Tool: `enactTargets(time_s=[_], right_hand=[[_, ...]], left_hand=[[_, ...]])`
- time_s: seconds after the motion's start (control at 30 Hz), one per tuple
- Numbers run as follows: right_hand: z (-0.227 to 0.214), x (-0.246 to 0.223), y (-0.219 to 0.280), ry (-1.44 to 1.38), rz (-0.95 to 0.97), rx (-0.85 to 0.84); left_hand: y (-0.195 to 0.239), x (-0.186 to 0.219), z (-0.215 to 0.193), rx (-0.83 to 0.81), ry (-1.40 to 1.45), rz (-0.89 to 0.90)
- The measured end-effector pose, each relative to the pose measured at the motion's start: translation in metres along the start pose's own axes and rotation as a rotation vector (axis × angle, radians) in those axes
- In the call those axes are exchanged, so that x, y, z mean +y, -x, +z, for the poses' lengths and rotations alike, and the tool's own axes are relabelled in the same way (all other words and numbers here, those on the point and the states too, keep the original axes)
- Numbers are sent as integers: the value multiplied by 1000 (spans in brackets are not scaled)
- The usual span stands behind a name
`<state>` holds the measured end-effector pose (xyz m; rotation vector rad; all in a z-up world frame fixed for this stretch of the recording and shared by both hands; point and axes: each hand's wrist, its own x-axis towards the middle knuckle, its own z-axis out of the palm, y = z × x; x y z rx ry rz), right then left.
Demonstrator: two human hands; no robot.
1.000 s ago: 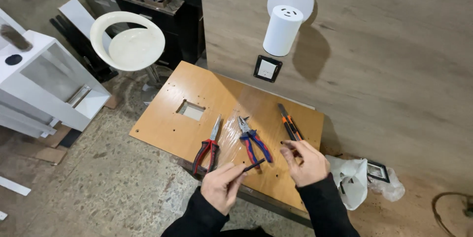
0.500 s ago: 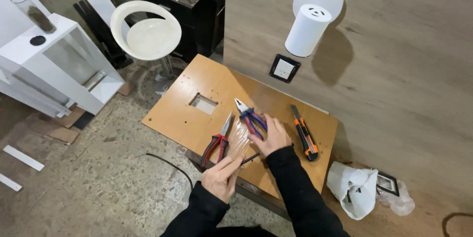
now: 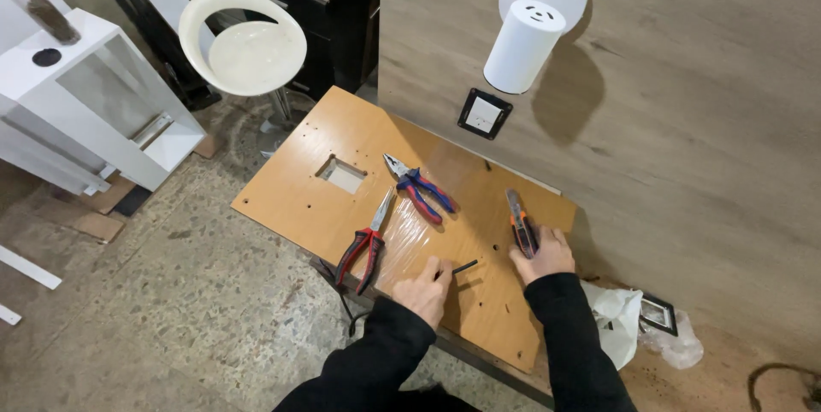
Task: Stripping the outer and inner insulation from an electrical cable using pliers and a utility knife.
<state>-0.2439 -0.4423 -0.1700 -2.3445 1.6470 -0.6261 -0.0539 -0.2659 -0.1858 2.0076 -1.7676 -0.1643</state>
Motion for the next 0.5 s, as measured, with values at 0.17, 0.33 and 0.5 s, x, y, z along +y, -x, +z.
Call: enactTargets(time_s=[0.17,0.33,0.5], right_hand=[[-30,16,55,-295,171,-93],[-54,8,104,-762,279,-328],[-53,27,126,-382,-256,-128]], left_hand=[[0,19,13,111,-39,30],[-2,42,3,320,-247,119],[-1,56,23,320,-228,113]])
